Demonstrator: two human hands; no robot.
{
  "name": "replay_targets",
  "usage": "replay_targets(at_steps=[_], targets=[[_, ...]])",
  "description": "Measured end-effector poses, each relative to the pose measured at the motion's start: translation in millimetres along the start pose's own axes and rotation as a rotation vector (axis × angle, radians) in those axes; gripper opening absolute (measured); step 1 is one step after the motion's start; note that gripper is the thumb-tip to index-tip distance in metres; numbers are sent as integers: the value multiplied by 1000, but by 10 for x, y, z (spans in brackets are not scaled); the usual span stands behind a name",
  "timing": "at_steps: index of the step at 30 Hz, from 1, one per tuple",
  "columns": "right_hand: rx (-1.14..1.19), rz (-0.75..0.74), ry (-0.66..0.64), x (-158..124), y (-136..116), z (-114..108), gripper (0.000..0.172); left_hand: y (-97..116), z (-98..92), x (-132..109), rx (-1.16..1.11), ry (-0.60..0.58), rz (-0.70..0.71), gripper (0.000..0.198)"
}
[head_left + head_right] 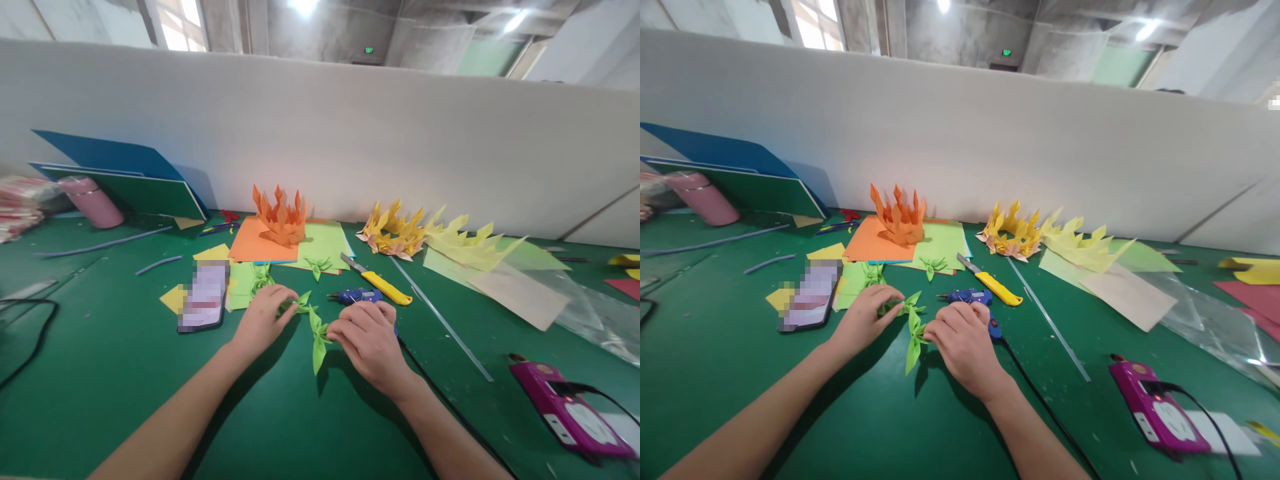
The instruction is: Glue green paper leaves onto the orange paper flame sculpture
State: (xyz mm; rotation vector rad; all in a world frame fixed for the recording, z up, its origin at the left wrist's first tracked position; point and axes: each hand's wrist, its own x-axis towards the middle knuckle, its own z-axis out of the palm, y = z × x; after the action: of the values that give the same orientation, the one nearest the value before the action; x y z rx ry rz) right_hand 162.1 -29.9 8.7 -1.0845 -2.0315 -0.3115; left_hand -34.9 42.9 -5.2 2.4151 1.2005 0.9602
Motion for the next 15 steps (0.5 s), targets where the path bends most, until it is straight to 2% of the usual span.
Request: replay_targets(at_steps=[3, 7, 10, 12, 15], targets=[[-8, 0, 8, -6, 4, 6, 27, 0, 61, -20, 128, -60, 61, 10], [-3, 35, 19, -19, 21, 5, 24, 34, 70, -29, 273, -82, 51, 28], [-2, 58, 28, -24, 34, -4, 24, 28, 50, -32, 361, -55, 68, 23], [-5, 60, 35, -23, 41, -11, 24, 5, 48, -37, 371, -81, 84, 20], [-10, 60, 42, -19, 50, -19, 23, -20, 52, -42, 313, -147, 115, 34]])
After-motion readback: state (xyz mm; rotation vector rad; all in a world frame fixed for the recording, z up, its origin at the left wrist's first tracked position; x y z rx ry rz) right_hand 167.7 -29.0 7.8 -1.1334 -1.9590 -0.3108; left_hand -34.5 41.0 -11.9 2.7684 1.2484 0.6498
